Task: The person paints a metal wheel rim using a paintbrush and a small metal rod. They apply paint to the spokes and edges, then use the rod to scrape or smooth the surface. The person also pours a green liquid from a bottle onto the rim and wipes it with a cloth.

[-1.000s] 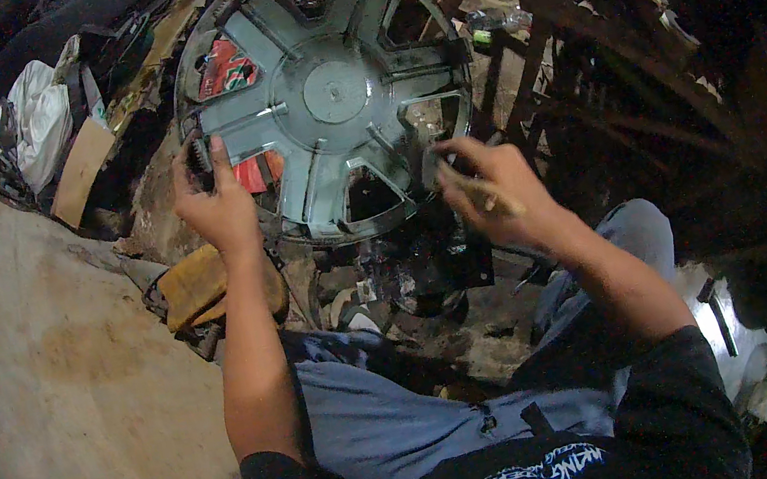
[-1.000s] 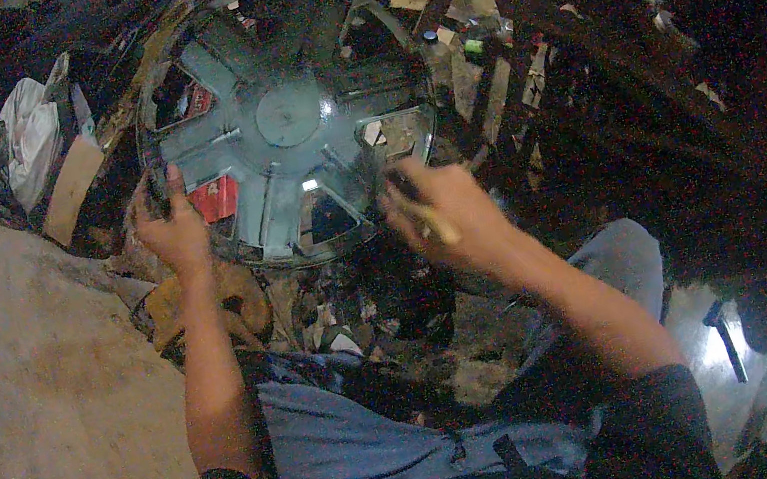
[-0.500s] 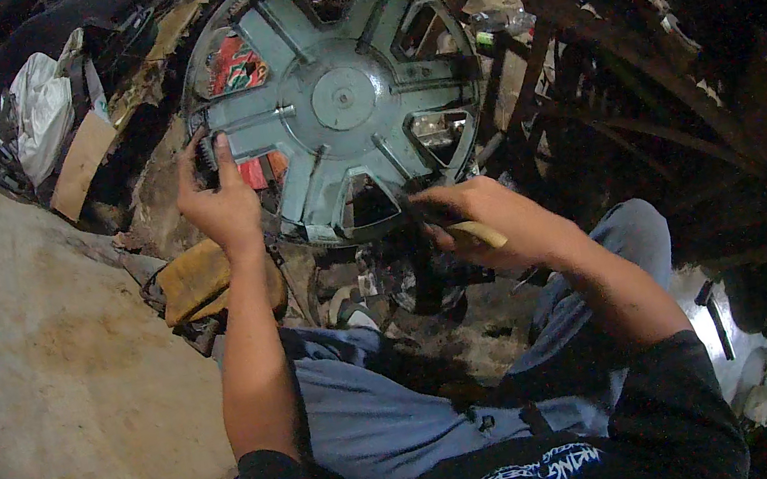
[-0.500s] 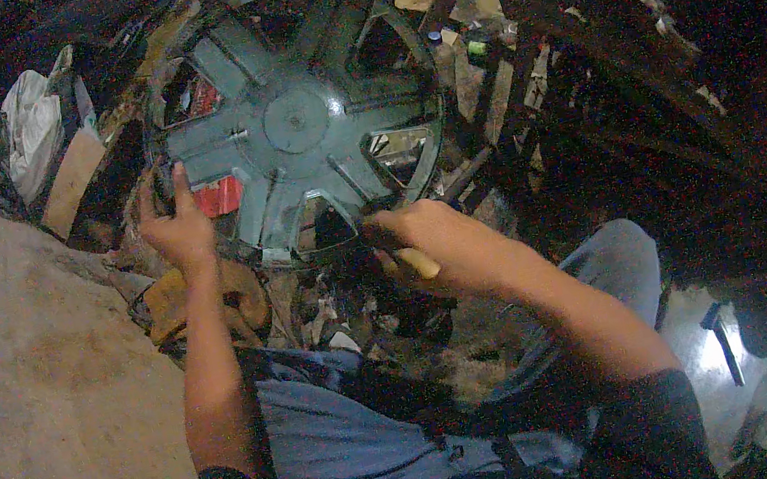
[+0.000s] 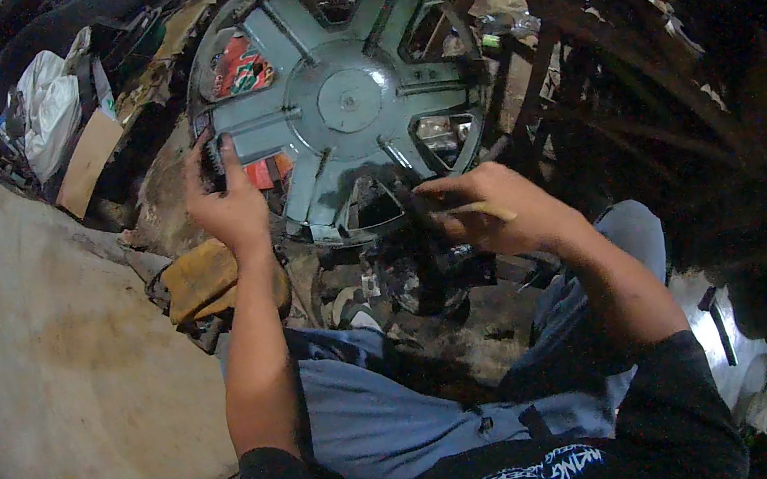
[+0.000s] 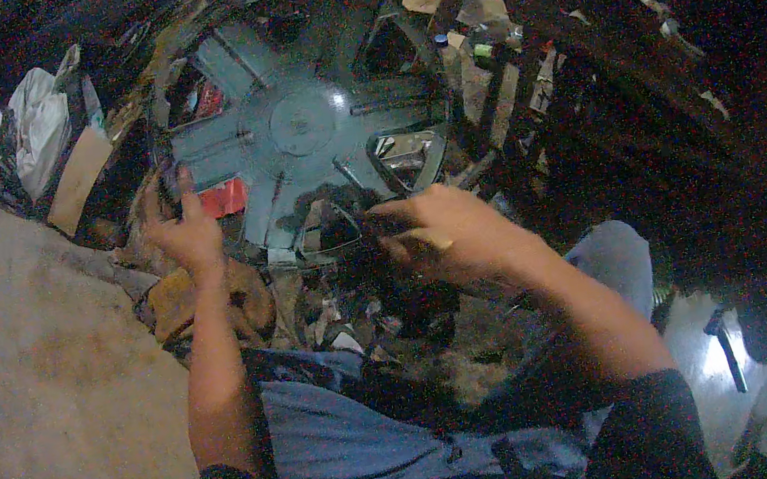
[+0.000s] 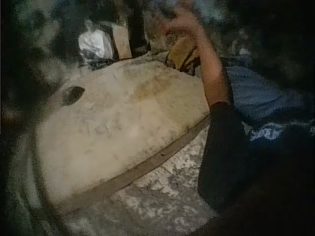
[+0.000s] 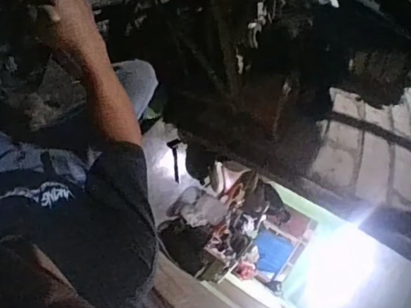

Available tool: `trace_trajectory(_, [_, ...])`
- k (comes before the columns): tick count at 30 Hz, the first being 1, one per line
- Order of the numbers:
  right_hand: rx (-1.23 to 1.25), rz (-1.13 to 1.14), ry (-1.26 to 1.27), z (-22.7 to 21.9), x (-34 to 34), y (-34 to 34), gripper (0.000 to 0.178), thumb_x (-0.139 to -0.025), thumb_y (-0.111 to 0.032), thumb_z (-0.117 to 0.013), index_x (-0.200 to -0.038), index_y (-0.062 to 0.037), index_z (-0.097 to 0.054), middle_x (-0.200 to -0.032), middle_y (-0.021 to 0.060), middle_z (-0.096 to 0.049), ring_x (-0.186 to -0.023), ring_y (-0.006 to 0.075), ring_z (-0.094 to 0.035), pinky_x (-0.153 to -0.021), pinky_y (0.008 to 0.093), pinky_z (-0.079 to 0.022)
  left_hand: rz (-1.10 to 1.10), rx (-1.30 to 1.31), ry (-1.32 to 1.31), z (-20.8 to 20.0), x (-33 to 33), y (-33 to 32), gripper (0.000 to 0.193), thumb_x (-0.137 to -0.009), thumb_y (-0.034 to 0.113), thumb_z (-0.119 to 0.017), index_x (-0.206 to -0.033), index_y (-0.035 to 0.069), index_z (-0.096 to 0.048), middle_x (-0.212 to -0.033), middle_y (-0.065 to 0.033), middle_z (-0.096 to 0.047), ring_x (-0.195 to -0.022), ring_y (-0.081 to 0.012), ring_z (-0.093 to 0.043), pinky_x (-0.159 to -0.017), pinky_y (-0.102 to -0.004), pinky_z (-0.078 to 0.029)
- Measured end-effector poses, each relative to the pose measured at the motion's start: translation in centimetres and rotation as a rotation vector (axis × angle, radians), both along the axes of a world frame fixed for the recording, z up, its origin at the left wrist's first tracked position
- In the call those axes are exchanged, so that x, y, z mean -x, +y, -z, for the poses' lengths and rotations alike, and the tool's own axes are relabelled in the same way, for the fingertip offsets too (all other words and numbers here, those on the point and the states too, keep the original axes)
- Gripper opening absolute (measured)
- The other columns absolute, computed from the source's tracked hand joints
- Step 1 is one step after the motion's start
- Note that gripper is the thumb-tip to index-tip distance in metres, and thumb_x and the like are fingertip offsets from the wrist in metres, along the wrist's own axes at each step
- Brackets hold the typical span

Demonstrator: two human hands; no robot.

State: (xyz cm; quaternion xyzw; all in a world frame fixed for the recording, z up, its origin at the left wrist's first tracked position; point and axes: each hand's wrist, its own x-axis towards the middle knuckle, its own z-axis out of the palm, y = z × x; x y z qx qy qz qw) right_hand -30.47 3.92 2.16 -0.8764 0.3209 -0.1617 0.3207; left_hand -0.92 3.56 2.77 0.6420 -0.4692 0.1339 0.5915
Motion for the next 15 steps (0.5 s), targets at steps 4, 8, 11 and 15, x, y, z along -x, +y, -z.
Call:
trace_trajectory(4, [0.048, 0.177, -0.327, 0.1, -1.4, 0.0, 0.043, -0.078, -0.018, -0.066, -0.118, -0.0067, -0.057, -0.087, 0.0207, -0.065, -0.078, 0.039, -0.064, -0.07, 0.0447, -0.051, 0.052, 0.014, 0.045, 0.3, 0.0, 0.5, 0.025, -0.085, 0.013, -0.067, -0.105, -0.002, -0.064, -0.098, -0.0113, -0.066, -0.089, -0.0179, -0.062, -0.082, -0.0309, -0.047])
trace_trajectory(8, [0.094, 0.328, -0.492, 1.4, -5.8, 1.0, 0.038, -0.083, -0.011, -0.066, -0.119, -0.0055, -0.055, -0.083, 0.0174, -0.064, -0.073, 0.0303, -0.065, -0.063, 0.0343, -0.049, -0.011, -0.003, 0.052, 0.4, 0.1, 1.0, 0.025, -0.086, 0.014, -0.067, -0.105, -0.002, -0.063, -0.097, -0.0102, -0.066, -0.086, -0.0177, -0.061, -0.08, -0.0313, -0.048])
trace_trajectory(11, [0.15, 0.068, -0.339, 2.0, -8.5, 2.3, 0.045, -0.08, -0.013, -0.067, -0.12, -0.003, -0.05, -0.088, 0.0222, -0.064, -0.08, 0.0401, -0.063, -0.068, 0.0399, -0.05, -0.001, 0.015, 0.074, 0.3, 0.3, 1.1, 0.024, -0.086, 0.013, -0.066, -0.105, -0.002, -0.063, -0.096, -0.0097, -0.066, -0.085, -0.0171, -0.061, -0.078, -0.031, -0.048])
trace_trajectory(15, [0.218, 0.12, -0.409, 1.3, -8.6, 0.7, 0.041, -0.079, -0.008, -0.065, -0.118, -0.0031, -0.053, -0.085, 0.0192, -0.065, -0.078, 0.0362, -0.065, -0.068, 0.0388, -0.051, 0.043, 0.026, 0.109, 0.0, 0.5, 0.4, 0.023, -0.087, 0.012, -0.065, -0.106, -0.001, -0.063, -0.095, -0.0093, -0.066, -0.084, -0.0161, -0.061, -0.076, -0.0301, -0.048])
